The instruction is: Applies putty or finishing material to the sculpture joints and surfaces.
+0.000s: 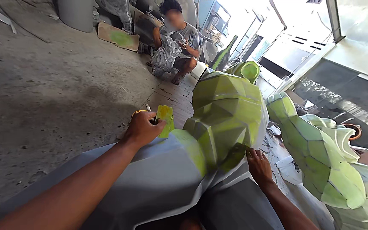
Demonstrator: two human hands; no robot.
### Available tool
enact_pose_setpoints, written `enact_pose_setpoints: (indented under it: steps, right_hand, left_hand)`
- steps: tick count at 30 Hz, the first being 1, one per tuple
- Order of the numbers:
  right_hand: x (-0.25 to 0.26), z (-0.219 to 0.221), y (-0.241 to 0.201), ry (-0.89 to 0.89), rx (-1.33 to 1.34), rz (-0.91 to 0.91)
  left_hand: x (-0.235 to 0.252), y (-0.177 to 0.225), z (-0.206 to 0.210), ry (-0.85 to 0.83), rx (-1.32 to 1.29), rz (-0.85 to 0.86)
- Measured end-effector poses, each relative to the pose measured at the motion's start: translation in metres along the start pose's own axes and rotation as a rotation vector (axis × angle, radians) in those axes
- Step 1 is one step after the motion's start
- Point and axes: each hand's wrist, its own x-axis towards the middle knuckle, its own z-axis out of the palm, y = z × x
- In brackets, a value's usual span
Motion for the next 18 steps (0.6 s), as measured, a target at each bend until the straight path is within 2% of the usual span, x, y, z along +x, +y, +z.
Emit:
enact_pose_setpoints:
  steps: [5,12,18]
  right_hand:
    - [0.005,-0.013,0.026,0.076,0.08,-0.094]
    - [0.07,-0.03,0.029,0.128,0.195,0.053]
    - [0.081,-0.018,0.018,0.128,0.161,0.084]
  left_hand:
    - [0.001,0.001,0.003,-0.009,0.002,-0.005]
    - [0.0,0.001,0.0,-0.006,-0.017,-0.013]
    - [0.0,0.001,0.0,-0.009,-0.014,-0.009]
